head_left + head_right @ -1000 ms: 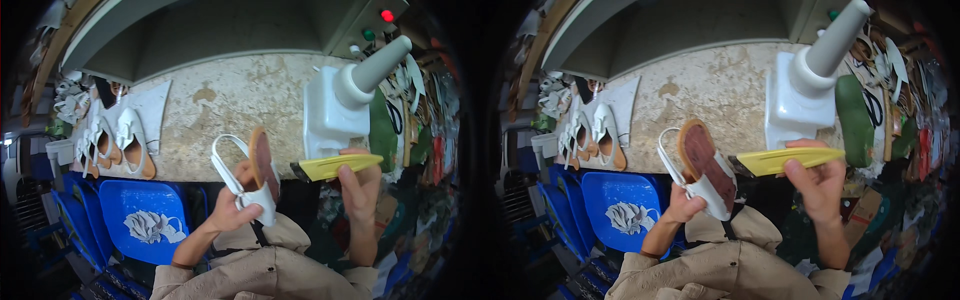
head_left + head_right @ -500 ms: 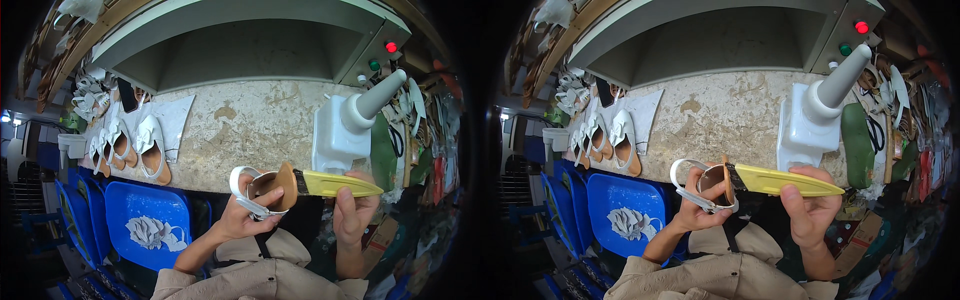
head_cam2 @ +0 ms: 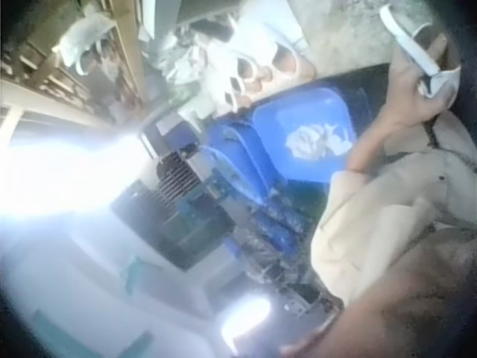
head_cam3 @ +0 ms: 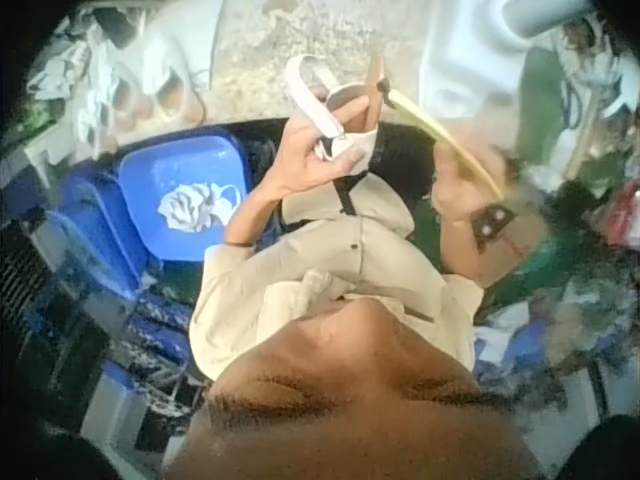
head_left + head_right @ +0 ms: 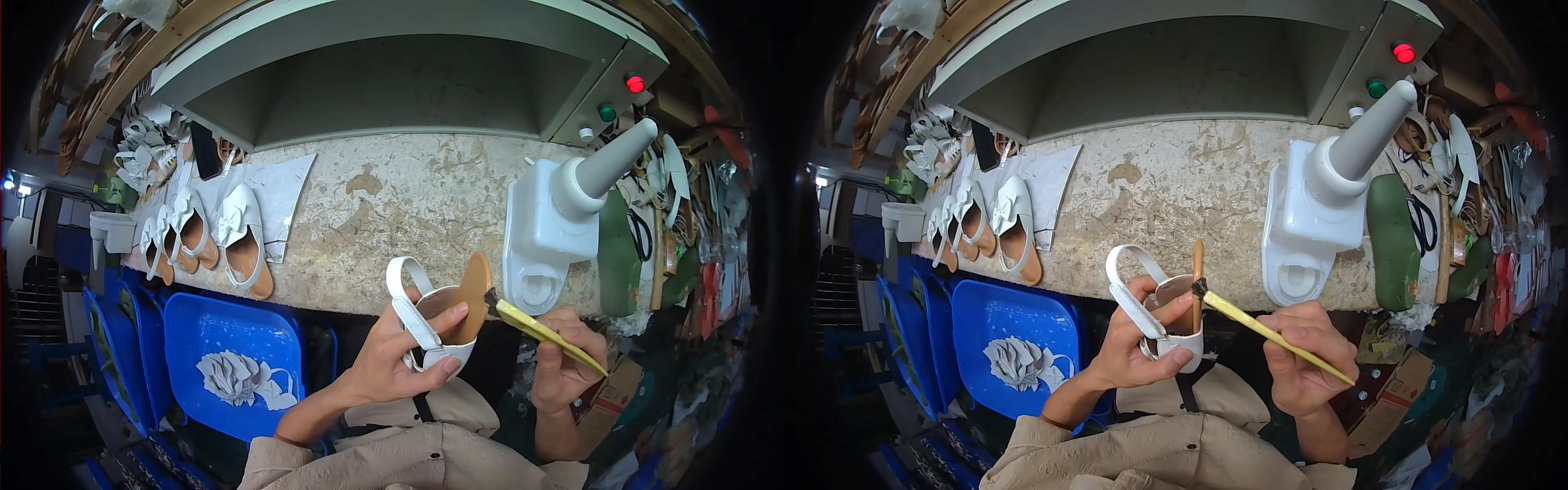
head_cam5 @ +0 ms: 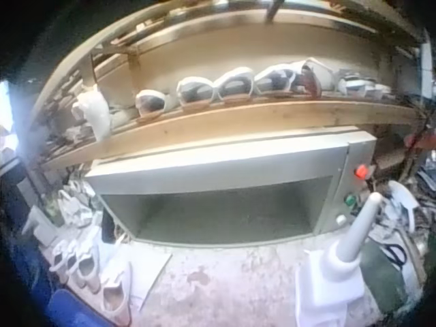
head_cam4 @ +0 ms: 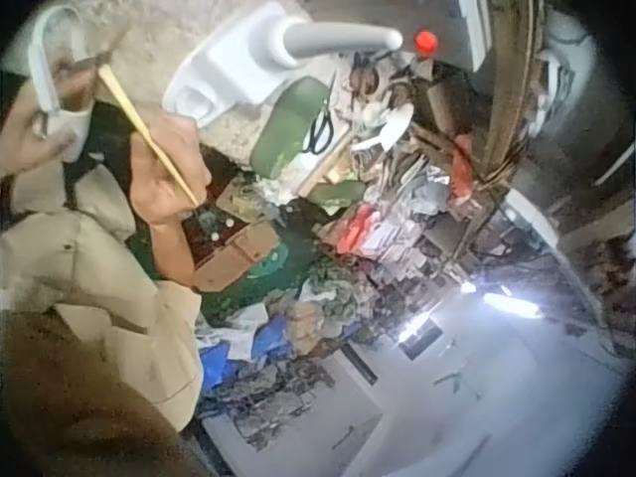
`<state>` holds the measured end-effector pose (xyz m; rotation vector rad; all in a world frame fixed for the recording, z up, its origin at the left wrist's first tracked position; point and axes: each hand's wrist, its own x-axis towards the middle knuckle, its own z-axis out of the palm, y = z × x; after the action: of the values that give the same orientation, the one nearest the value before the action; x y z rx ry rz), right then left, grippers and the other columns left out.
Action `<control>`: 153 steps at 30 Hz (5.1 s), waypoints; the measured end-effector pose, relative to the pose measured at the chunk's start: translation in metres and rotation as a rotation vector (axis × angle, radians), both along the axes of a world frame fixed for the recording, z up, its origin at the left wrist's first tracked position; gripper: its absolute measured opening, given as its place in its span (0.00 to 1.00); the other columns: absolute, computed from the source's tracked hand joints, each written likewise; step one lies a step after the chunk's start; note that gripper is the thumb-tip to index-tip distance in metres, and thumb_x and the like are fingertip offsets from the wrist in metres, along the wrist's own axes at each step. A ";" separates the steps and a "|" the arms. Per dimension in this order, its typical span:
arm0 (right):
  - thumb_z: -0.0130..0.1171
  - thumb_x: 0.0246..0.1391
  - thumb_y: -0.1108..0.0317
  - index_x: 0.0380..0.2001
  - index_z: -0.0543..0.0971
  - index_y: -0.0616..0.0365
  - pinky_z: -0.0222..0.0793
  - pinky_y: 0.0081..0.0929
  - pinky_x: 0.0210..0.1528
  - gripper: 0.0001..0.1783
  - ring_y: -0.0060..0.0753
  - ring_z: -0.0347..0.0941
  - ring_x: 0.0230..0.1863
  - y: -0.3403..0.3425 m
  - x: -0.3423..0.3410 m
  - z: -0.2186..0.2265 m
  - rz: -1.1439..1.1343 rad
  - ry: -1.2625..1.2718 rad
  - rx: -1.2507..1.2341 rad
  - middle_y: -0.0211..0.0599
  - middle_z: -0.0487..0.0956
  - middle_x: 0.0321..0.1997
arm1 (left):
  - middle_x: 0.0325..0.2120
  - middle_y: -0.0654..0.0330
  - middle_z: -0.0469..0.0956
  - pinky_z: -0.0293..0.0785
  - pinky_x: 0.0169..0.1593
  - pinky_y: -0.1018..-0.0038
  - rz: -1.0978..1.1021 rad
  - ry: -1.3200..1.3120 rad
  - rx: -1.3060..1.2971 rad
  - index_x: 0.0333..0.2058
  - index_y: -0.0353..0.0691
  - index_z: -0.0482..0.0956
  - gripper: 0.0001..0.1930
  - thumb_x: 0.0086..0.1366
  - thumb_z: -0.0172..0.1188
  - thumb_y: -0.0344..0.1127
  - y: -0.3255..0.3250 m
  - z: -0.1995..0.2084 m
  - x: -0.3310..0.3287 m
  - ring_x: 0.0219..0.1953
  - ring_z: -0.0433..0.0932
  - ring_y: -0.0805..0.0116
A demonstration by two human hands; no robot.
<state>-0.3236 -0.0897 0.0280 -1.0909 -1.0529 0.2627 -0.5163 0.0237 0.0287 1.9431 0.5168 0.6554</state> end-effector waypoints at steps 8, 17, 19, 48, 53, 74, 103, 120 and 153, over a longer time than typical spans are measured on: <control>0.67 0.51 0.75 0.39 0.75 0.59 0.74 0.30 0.33 0.13 0.40 0.78 0.30 -0.003 0.000 -0.011 0.000 -0.062 0.020 0.46 0.83 0.33 | 0.55 0.44 0.70 0.64 0.59 0.62 -0.060 0.002 -0.153 0.59 0.41 0.72 0.31 0.54 0.65 0.35 -0.002 0.002 -0.004 0.54 0.68 0.52; 0.63 0.49 0.77 0.33 0.77 0.61 0.76 0.30 0.32 0.07 0.43 0.78 0.30 -0.010 0.004 -0.013 0.045 -0.167 0.013 0.46 0.83 0.34 | 0.58 0.45 0.68 0.61 0.63 0.61 -0.088 0.020 -0.206 0.61 0.42 0.70 0.32 0.56 0.64 0.33 -0.001 0.009 -0.004 0.60 0.66 0.51; 0.61 0.48 0.77 0.32 0.77 0.61 0.76 0.30 0.32 0.06 0.44 0.78 0.30 -0.010 0.006 -0.011 0.059 -0.215 0.022 0.46 0.83 0.34 | 0.58 0.45 0.68 0.61 0.63 0.61 -0.088 0.026 -0.201 0.61 0.43 0.70 0.32 0.56 0.64 0.33 0.000 0.009 -0.004 0.60 0.66 0.51; 0.63 0.50 0.80 0.40 0.76 0.69 0.74 0.26 0.31 0.12 0.37 0.78 0.29 -0.008 0.009 -0.003 0.110 0.076 -0.099 0.50 0.81 0.29 | 0.55 0.49 0.68 0.59 0.63 0.64 -0.147 0.004 -0.486 0.63 0.37 0.66 0.31 0.61 0.60 0.37 0.001 -0.009 -0.008 0.57 0.67 0.58; 0.63 0.51 0.80 0.40 0.76 0.69 0.74 0.26 0.31 0.13 0.37 0.78 0.29 -0.005 -0.010 -0.006 0.025 0.088 -0.107 0.47 0.81 0.28 | 0.49 0.55 0.67 0.59 0.60 0.67 -0.112 -0.020 -0.617 0.63 0.35 0.66 0.30 0.64 0.57 0.41 -0.004 -0.012 -0.006 0.54 0.66 0.63; 0.64 0.47 0.81 0.37 0.77 0.66 0.75 0.29 0.27 0.12 0.39 0.79 0.25 -0.022 -0.022 0.003 -0.041 -0.134 -0.059 0.46 0.81 0.27 | 0.45 0.59 0.74 0.69 0.47 0.76 -0.035 -0.127 -1.095 0.66 0.31 0.54 0.35 0.67 0.53 0.45 -0.008 -0.008 -0.004 0.44 0.73 0.75; 0.64 0.39 0.83 0.34 0.80 0.66 0.75 0.28 0.31 0.14 0.43 0.79 0.30 -0.025 -0.034 -0.009 0.051 -0.275 -0.096 0.48 0.83 0.32 | 0.52 0.56 0.70 0.68 0.57 0.68 -0.048 -0.398 -1.413 0.65 0.36 0.53 0.38 0.65 0.56 0.50 -0.001 -0.035 -0.003 0.53 0.71 0.67; 0.66 0.39 0.82 0.34 0.80 0.68 0.74 0.25 0.28 0.14 0.40 0.79 0.25 -0.021 -0.037 0.001 0.142 -0.186 -0.095 0.47 0.83 0.27 | 0.54 0.55 0.66 0.65 0.60 0.66 0.063 -0.409 -1.171 0.68 0.37 0.46 0.44 0.60 0.62 0.42 -0.007 -0.035 -0.006 0.56 0.69 0.67; 0.65 0.46 0.82 0.40 0.78 0.65 0.74 0.29 0.31 0.15 0.43 0.79 0.28 -0.030 -0.043 -0.010 0.026 -0.282 -0.174 0.51 0.83 0.33 | 0.45 0.60 0.72 0.72 0.51 0.70 0.289 -0.406 -1.171 0.56 0.41 0.60 0.22 0.69 0.55 0.40 -0.006 -0.018 0.019 0.47 0.74 0.74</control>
<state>-0.3663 -0.1198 0.0183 -1.2978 -1.3144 0.2293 -0.4978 0.0178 0.0107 0.6245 0.7067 0.6748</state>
